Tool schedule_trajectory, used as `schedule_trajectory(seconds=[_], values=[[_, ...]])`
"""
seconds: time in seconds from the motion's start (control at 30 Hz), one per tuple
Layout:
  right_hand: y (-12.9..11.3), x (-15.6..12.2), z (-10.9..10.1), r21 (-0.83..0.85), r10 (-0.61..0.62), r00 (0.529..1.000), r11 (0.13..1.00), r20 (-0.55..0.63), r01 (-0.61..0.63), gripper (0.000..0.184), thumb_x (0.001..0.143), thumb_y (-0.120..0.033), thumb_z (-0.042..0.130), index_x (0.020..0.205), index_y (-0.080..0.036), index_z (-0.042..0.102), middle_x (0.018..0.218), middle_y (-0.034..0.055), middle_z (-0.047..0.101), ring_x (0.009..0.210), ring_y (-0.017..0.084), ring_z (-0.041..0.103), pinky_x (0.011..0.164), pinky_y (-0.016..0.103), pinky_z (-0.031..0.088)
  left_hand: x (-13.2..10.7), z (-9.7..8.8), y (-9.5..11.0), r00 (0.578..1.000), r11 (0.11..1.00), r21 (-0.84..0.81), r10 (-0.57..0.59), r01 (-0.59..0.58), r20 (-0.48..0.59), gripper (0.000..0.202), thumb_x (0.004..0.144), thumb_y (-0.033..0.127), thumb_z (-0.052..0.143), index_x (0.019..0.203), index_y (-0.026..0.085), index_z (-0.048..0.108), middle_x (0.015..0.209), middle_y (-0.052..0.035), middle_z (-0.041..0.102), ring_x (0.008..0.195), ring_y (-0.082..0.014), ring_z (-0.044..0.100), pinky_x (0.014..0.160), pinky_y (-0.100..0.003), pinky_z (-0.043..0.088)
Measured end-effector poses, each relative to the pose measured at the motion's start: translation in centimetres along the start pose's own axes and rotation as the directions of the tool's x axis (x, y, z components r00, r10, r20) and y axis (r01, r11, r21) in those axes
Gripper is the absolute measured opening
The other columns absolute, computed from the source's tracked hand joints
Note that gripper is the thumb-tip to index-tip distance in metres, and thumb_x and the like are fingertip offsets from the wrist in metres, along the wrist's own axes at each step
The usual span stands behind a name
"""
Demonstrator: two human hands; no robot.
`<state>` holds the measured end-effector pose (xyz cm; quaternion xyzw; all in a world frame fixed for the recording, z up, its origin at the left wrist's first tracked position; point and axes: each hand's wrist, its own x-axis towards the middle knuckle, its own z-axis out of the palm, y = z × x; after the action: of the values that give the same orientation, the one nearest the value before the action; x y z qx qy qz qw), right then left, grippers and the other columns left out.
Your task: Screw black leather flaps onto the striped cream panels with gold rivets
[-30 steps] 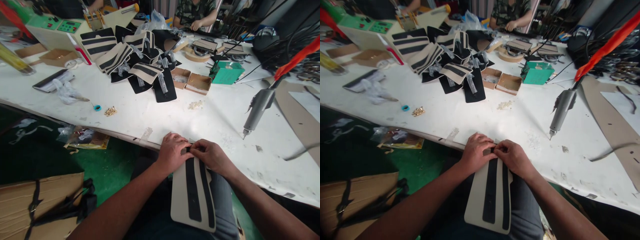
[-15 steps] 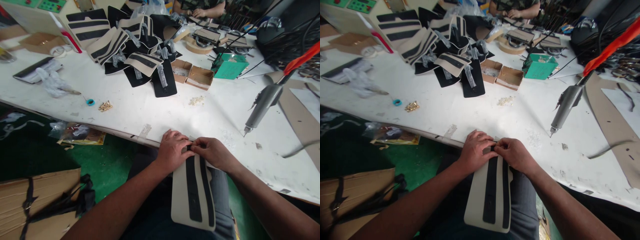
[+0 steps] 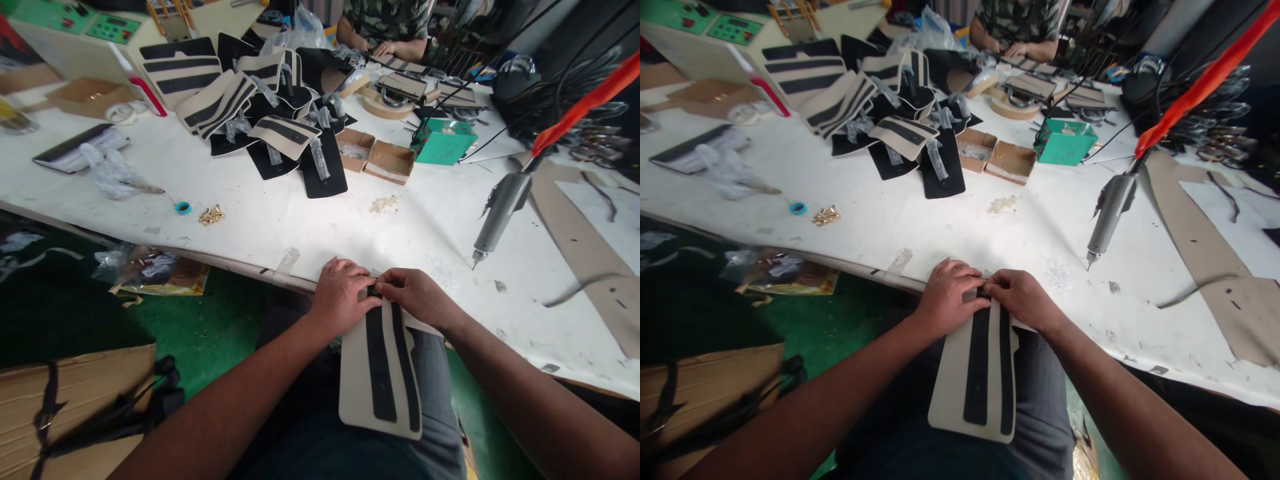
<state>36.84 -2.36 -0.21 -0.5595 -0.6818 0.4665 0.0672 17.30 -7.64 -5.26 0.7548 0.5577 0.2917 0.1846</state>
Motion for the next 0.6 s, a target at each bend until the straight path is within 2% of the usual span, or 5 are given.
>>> schedule_trajectory(seconds=[0.17,0.27,0.47,0.53,0.6], values=[[0.7,-0.5,0.2,0.094,-0.029,0.998,0.995,-0.049,0.033,0.047,0.091,-0.06,0.064,0.096,-0.014,0.073,0.083,0.0024,0.068,0.077,0.011,0.058,0.072,0.023,0.045,0.1,-0.1,0.3,1.0,0.999,0.045,0.012,-0.012,0.0,0.032,0.086,0.047,0.085,0.113,0.032,0.079,0.126,0.0006,0.078,0.125,-0.0275,0.059,0.115,-0.054,0.049],[1.6,-1.4,-1.2,0.209,-0.05,0.944,0.97,-0.327,0.124,0.055,0.087,-0.063,0.072,0.115,-0.015,0.073,0.094,0.0053,0.072,0.082,0.014,0.064,0.08,0.027,0.051,0.1,0.0,0.1,1.0,0.998,0.062,0.02,-0.018,-0.023,0.032,0.085,0.044,0.087,0.114,0.033,0.079,0.125,0.0009,0.078,0.123,-0.0271,0.06,0.113,-0.054,0.05],[5.4,-1.4,-9.5,-0.08,-0.157,0.319,0.967,-0.934,0.242,0.068,0.081,-0.059,0.077,0.135,-0.019,0.064,0.134,0.0118,0.065,0.119,0.021,0.066,0.103,0.038,0.054,0.4,0.3,-0.4,0.998,0.998,0.061,0.011,-0.007,-0.064,0.031,0.083,0.041,0.089,0.111,0.033,0.081,0.123,0.0022,0.079,0.124,-0.0275,0.061,0.113,-0.054,0.051],[6.5,0.1,-12.0,-0.079,-0.131,0.268,0.978,-0.955,0.194,0.08,0.075,-0.061,0.081,0.141,-0.019,0.061,0.14,0.013,0.063,0.124,0.023,0.064,0.106,0.039,0.053,0.4,0.2,-0.3,0.998,0.998,0.056,0.005,-0.002,-0.06,0.031,0.082,0.04,0.09,0.111,0.033,0.081,0.124,0.0026,0.079,0.124,-0.0274,0.062,0.114,-0.054,0.051],[7.2,2.1,-13.6,0.028,-0.031,0.35,0.986,-0.936,0.162,0.087,0.07,-0.063,0.084,0.14,-0.017,0.061,0.134,0.0138,0.065,0.116,0.023,0.066,0.099,0.038,0.055,0.4,0.1,-0.2,0.999,0.999,0.046,-0.006,0.008,-0.047,0.032,0.081,0.04,0.091,0.111,0.034,0.081,0.124,0.0024,0.079,0.125,-0.0277,0.061,0.114,-0.054,0.051]])
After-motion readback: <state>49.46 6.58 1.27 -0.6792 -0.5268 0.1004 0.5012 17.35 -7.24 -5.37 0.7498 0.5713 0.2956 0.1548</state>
